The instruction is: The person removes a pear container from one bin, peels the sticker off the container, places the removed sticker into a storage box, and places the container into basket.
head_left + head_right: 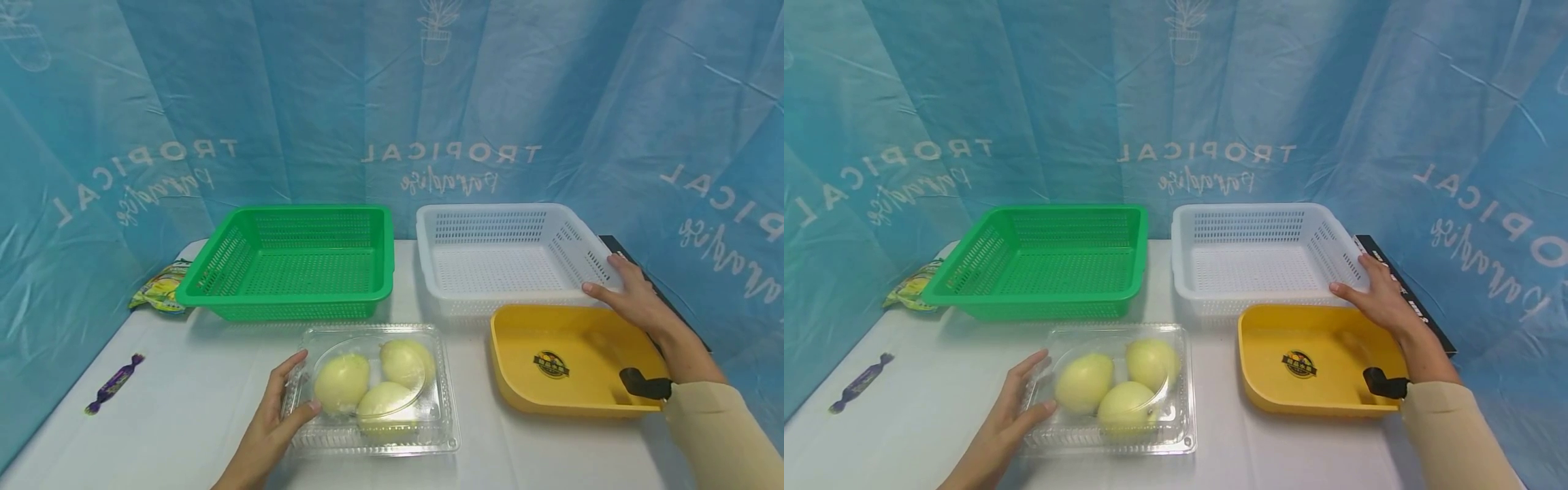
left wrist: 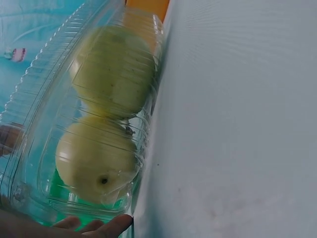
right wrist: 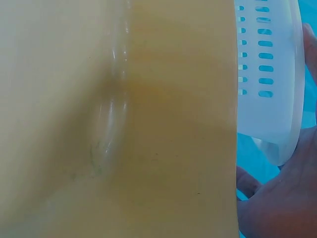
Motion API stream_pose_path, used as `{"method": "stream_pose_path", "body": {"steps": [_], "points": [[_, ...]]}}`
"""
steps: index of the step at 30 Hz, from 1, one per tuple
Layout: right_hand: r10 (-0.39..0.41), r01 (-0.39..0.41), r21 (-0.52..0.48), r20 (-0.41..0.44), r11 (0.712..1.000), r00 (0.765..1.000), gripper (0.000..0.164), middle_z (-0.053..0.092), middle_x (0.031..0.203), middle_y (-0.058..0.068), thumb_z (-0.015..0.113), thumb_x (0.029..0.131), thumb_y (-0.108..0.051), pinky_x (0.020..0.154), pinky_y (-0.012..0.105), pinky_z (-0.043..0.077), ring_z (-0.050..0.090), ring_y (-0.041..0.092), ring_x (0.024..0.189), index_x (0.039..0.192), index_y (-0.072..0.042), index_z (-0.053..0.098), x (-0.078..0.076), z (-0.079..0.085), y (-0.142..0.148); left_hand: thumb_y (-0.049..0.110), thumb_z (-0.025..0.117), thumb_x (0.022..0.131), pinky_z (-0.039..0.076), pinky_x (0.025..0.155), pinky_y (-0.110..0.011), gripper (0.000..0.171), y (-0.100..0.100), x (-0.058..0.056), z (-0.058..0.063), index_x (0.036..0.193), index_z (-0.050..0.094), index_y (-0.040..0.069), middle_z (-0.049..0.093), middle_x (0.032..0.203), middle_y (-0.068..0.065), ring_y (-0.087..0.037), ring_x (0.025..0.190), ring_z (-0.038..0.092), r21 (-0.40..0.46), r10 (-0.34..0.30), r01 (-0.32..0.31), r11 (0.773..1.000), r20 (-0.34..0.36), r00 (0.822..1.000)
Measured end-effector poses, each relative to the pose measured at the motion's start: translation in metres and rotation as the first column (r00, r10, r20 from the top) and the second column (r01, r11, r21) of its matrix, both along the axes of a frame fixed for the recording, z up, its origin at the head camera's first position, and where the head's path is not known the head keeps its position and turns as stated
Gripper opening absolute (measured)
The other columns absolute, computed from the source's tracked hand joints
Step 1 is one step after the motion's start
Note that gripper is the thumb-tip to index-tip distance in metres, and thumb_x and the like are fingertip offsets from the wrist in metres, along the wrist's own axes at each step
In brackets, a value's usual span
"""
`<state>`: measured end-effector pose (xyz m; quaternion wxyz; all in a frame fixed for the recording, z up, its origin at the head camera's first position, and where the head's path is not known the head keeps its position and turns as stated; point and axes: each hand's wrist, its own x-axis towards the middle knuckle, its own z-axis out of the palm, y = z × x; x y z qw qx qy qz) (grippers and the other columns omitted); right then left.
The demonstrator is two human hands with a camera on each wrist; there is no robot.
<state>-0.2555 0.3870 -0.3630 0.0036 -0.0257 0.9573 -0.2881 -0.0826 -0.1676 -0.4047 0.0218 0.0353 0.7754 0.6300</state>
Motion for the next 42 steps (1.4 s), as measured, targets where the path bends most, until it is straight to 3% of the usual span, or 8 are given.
{"method": "stream_pose_path", "body": {"steps": [9,19,23,28,31,34,40,42], "points": [[0.004,-0.004,-0.025,-0.012,1.0,1.0,0.093,-0.017,0.154,0.026,0.053,0.091,-0.05,0.094,0.08,0.006,-0.002,0.064,0.131,0.152,-0.008,-0.004,0.0,-0.002,0.0,0.011,0.057,0.091,-0.001,0.099,-0.079,0.062,0.006,0.004,0.004,0.145,0.028,0.021,0.008,0.158,-0.008,-0.042,0.144,-0.009,0.059,0.03,-0.026,0.998,-0.071,0.997],[0.012,-0.012,-0.042,-0.009,0.999,1.0,0.093,-0.019,0.154,0.026,0.053,0.091,-0.049,0.094,0.08,0.006,-0.004,0.063,0.132,0.152,-0.008,-0.005,-0.001,-0.002,0.001,0.008,0.051,0.092,0.002,0.097,-0.08,0.053,0.014,0.008,0.013,0.14,0.034,0.024,0.003,0.159,-0.006,-0.038,0.144,-0.016,0.129,0.06,-0.058,0.99,-0.009,0.998],[0.013,-0.013,-0.044,-0.014,0.999,1.0,0.093,-0.017,0.154,0.027,0.054,0.091,-0.048,0.093,0.08,0.006,-0.004,0.063,0.132,0.152,-0.008,-0.004,0.0,-0.001,0.0,0.008,0.049,0.093,0.012,0.099,-0.078,0.053,0.016,0.009,0.016,0.14,0.034,0.026,0.004,0.159,-0.006,-0.039,0.145,-0.015,0.117,0.071,-0.072,0.991,0.008,0.997],[0.013,-0.013,-0.049,0.003,0.999,1.0,0.093,-0.019,0.154,0.026,0.053,0.091,-0.05,0.094,0.08,0.006,-0.006,0.063,0.133,0.152,-0.009,-0.006,0.001,-0.001,0.0,0.006,0.048,0.093,0.035,0.097,-0.053,0.054,0.016,0.009,0.021,0.141,0.035,0.028,0.008,0.159,-0.004,-0.039,0.145,-0.006,0.097,0.093,-0.095,0.991,0.027,0.995],[0.011,-0.01,-0.046,0.006,0.999,1.0,0.094,-0.018,0.154,0.026,0.053,0.091,-0.05,0.095,0.079,0.009,-0.002,0.063,0.133,0.152,-0.008,-0.006,0.0,-0.001,-0.001,0.005,0.048,0.092,0.033,0.099,-0.048,0.055,0.014,0.009,0.024,0.141,0.035,0.029,0.009,0.159,-0.002,-0.038,0.145,-0.006,0.107,0.1,-0.105,0.989,0.044,0.994],[0.011,-0.011,-0.045,-0.001,0.999,1.0,0.094,-0.016,0.154,0.027,0.053,0.091,-0.049,0.095,0.079,0.01,0.001,0.062,0.133,0.152,-0.007,-0.005,0.001,0.0,-0.001,0.005,0.048,0.092,0.027,0.103,-0.055,0.056,0.01,0.008,0.029,0.141,0.035,0.028,0.008,0.159,0.001,-0.037,0.146,-0.009,0.138,0.103,-0.11,0.984,0.053,0.993],[0.02,-0.021,-0.053,-0.022,0.998,1.0,0.093,-0.015,0.154,0.027,0.054,0.091,-0.047,0.096,0.077,0.012,0.005,0.061,0.132,0.152,-0.006,-0.003,0.001,0.0,-0.002,0.007,0.046,0.094,-0.005,0.101,-0.077,0.055,0.001,0.008,0.044,0.144,0.031,0.024,-0.003,0.16,0.005,-0.028,0.144,-0.022,0.238,0.063,-0.08,0.968,0.077,0.995],[0.02,-0.022,-0.056,-0.024,0.998,1.0,0.093,-0.015,0.154,0.027,0.054,0.091,-0.047,0.097,0.077,0.013,0.006,0.061,0.133,0.152,-0.006,-0.003,0.001,0.0,-0.001,0.01,0.046,0.096,0.009,0.107,-0.073,0.054,-0.001,0.006,0.05,0.145,0.03,0.026,-0.003,0.16,0.003,-0.032,0.146,-0.01,0.248,0.051,-0.072,0.966,0.089,0.995]]}}
